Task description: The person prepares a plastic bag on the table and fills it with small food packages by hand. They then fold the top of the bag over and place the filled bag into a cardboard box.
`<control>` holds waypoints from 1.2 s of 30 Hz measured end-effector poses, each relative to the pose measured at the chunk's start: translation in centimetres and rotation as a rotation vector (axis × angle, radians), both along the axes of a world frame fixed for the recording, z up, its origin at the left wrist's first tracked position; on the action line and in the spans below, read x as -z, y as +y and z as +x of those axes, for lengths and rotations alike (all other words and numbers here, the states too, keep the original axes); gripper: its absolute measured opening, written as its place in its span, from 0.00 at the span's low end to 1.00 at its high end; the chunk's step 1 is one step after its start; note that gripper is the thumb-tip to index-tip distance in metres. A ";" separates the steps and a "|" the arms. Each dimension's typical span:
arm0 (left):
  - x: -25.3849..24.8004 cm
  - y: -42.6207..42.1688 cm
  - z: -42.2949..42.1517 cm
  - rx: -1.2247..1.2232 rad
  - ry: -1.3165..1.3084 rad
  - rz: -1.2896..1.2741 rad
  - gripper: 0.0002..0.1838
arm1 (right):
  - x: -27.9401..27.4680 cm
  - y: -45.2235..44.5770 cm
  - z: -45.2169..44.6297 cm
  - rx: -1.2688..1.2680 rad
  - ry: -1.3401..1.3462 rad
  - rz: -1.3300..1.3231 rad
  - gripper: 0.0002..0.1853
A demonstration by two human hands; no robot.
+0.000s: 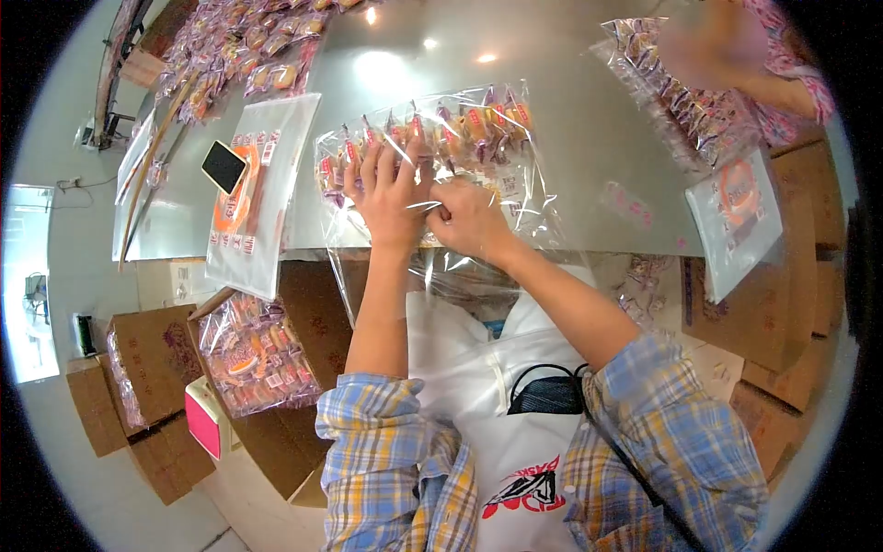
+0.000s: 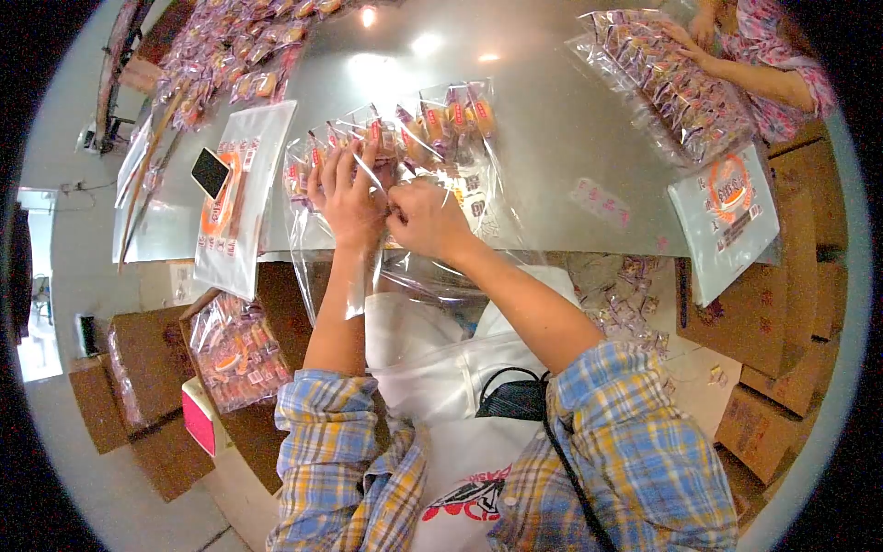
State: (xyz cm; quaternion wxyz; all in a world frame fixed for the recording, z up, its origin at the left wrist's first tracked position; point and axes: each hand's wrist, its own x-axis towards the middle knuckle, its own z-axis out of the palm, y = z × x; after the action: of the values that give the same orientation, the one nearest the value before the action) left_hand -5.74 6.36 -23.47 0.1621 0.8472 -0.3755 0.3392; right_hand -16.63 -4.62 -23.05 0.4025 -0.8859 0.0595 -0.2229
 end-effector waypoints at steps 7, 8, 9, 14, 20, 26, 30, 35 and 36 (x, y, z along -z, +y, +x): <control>-0.2 -0.1 0.0 0.022 0.022 -0.042 0.28 | -0.1 0.1 0.0 0.003 -0.058 -0.005 0.06; -0.2 -0.1 0.0 0.014 0.018 -0.031 0.27 | 0.1 0.1 0.1 0.001 -0.062 -0.024 0.06; -0.2 -0.1 0.1 0.012 0.013 -0.025 0.27 | 0.2 0.1 0.1 0.002 -0.053 -0.024 0.06; 0.0 -0.1 0.1 0.004 0.006 -0.030 0.25 | 0.1 0.1 0.1 0.014 -0.040 -0.013 0.06; -0.4 0.1 -0.3 -0.006 0.064 -0.014 0.27 | 0.3 0.2 0.6 0.152 -0.214 -0.053 0.10; -0.4 -0.1 -0.2 0.022 0.048 -0.103 0.26 | 1.1 -0.6 1.6 0.139 -0.164 -0.124 0.27; -0.2 -0.3 -0.1 -0.010 0.010 -0.090 0.25 | -0.9 -0.7 0.8 0.087 -0.024 -0.112 0.29; -0.9 -0.3 -0.5 0.001 0.066 -0.129 0.24 | -3.6 3.1 -6.3 -0.130 -0.048 -0.289 0.28; -0.8 -0.5 -0.3 0.003 0.065 -0.140 0.24 | -4.0 3.4 -8.1 -0.275 -0.006 -0.272 0.29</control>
State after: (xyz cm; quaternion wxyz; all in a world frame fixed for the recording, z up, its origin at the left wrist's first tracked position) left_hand -6.02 5.83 -22.68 0.2334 0.8437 -0.3466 0.3369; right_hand -24.76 -1.26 -19.02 0.3060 -0.9312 -0.0939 -0.1746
